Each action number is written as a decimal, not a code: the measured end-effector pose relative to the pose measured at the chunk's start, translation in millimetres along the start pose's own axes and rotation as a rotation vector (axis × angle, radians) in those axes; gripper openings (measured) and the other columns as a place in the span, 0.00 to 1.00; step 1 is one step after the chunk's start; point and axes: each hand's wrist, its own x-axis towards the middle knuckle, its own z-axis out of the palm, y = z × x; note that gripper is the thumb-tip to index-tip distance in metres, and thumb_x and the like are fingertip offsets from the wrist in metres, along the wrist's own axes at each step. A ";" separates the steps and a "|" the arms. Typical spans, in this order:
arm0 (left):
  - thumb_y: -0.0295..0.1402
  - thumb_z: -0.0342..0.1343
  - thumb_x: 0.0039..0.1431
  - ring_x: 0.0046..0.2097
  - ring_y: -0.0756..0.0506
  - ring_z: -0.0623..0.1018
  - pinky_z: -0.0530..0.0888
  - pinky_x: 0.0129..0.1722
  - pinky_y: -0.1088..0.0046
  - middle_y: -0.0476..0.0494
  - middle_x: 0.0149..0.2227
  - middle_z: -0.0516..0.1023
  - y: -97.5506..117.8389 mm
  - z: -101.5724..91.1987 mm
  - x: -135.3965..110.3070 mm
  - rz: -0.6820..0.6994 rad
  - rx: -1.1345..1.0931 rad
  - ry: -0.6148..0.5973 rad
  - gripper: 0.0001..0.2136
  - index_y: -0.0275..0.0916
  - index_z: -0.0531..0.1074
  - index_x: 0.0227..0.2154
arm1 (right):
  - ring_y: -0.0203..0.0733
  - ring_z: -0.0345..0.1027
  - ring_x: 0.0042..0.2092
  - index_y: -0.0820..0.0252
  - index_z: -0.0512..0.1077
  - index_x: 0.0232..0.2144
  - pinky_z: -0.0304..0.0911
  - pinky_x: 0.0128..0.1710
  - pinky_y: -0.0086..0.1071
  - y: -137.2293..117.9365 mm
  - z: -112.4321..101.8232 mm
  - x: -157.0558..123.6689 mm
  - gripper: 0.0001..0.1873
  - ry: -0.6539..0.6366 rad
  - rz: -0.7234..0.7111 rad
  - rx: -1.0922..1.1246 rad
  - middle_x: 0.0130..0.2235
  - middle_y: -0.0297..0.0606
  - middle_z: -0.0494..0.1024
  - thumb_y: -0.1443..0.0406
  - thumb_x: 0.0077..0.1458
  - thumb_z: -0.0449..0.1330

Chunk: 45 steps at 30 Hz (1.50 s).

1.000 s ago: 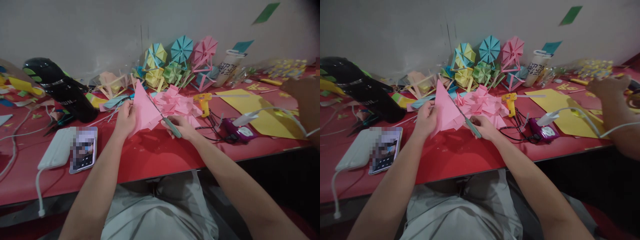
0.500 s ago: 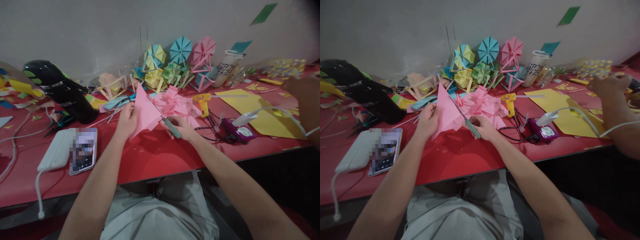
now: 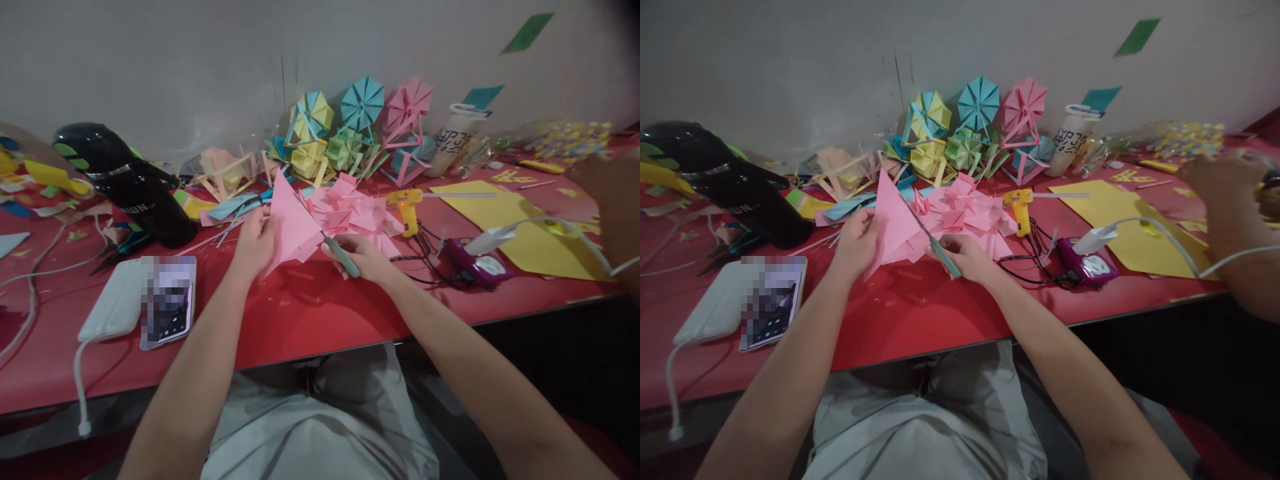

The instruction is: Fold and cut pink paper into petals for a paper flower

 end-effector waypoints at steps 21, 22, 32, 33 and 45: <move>0.35 0.54 0.65 0.39 0.45 0.77 0.72 0.41 0.67 0.42 0.39 0.80 0.3 3.1 -3.4 -0.058 -0.087 -0.106 0.08 0.37 0.73 0.38 | 0.33 0.62 0.17 0.57 0.62 0.24 0.55 0.17 0.29 1.9 1.2 0.6 0.25 0.003 -0.040 0.077 0.17 0.26 0.67 0.47 0.51 0.68; 0.36 0.53 0.65 0.39 0.45 0.77 0.72 0.42 0.67 0.41 0.40 0.80 1.2 3.2 -3.8 -0.064 -0.091 -0.112 0.08 0.36 0.73 0.38 | 0.33 0.62 0.16 0.57 0.62 0.24 0.55 0.17 0.29 2.3 1.2 0.8 0.25 0.004 -0.044 0.073 0.17 0.27 0.67 0.47 0.52 0.68; 0.36 0.54 0.65 0.38 0.45 0.76 0.71 0.41 0.68 0.43 0.38 0.79 2.6 3.8 -4.8 -0.063 -0.099 -0.104 0.08 0.37 0.72 0.37 | 0.33 0.63 0.16 0.57 0.63 0.22 0.54 0.17 0.28 -1.2 1.5 1.0 0.26 0.011 -0.035 0.062 0.16 0.27 0.68 0.45 0.50 0.68; 0.36 0.54 0.65 0.38 0.45 0.76 0.71 0.41 0.69 0.43 0.37 0.79 2.9 3.8 -4.9 -0.062 -0.100 -0.101 0.08 0.36 0.73 0.36 | 0.33 0.63 0.16 0.57 0.63 0.22 0.54 0.17 0.28 -2.4 1.6 0.7 0.27 0.013 -0.032 0.059 0.16 0.28 0.68 0.45 0.50 0.68; 0.36 0.53 0.65 0.39 0.45 0.76 0.71 0.42 0.68 0.41 0.40 0.79 6.3 3.0 -6.4 -0.091 -0.122 -0.124 0.09 0.36 0.72 0.39 | 0.34 0.63 0.16 0.57 0.62 0.23 0.54 0.17 0.28 6.6 2.1 3.3 0.25 0.035 -0.041 0.052 0.15 0.27 0.67 0.47 0.51 0.69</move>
